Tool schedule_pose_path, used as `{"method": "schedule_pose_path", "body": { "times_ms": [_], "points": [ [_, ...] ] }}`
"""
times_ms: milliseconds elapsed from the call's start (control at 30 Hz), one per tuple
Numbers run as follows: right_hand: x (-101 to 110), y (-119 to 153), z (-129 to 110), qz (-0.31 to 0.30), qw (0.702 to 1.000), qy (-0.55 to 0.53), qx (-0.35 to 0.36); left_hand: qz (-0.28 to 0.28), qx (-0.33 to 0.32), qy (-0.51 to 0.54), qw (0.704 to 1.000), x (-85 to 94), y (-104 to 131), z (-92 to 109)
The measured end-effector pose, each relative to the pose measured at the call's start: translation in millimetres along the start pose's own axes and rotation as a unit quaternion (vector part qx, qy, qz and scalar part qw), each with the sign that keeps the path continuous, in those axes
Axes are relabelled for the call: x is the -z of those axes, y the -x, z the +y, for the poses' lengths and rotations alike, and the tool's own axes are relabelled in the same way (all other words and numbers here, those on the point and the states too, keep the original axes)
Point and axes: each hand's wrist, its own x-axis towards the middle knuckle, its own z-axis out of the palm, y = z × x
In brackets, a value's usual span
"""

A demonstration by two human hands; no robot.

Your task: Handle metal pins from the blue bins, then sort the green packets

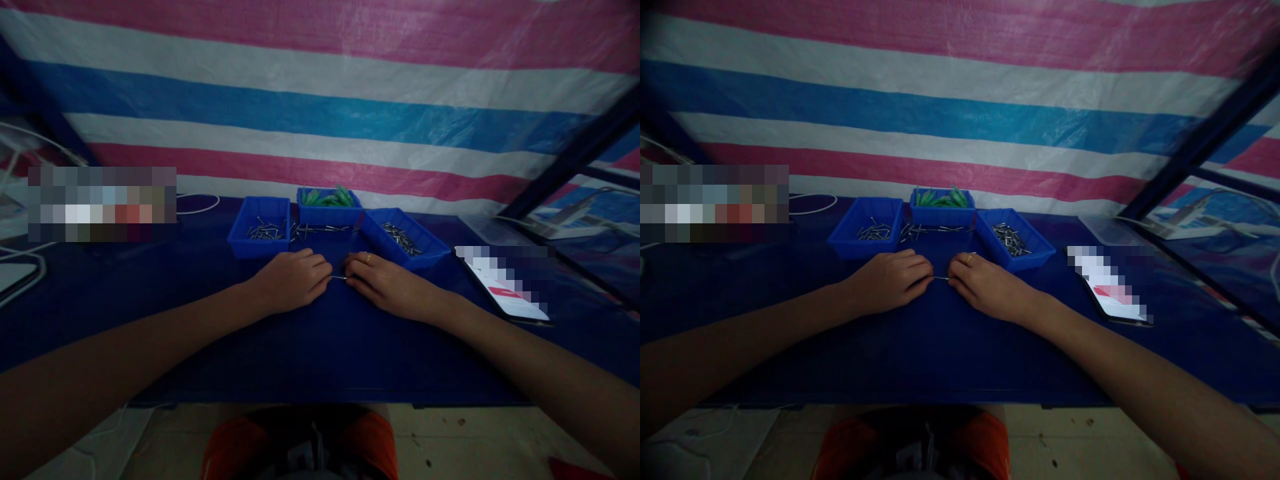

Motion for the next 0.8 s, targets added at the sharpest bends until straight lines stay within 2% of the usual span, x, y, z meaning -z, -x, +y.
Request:
{"method": "schedule_pose_path", "body": {
  "times_ms": [800],
  "points": [
    [-0.2,-0.3,1.6,-0.016,1.000,0.015,-0.003,0.006,-0.003,-0.004,1.000,-1.3,0.9,-2.0]
  ]
}}
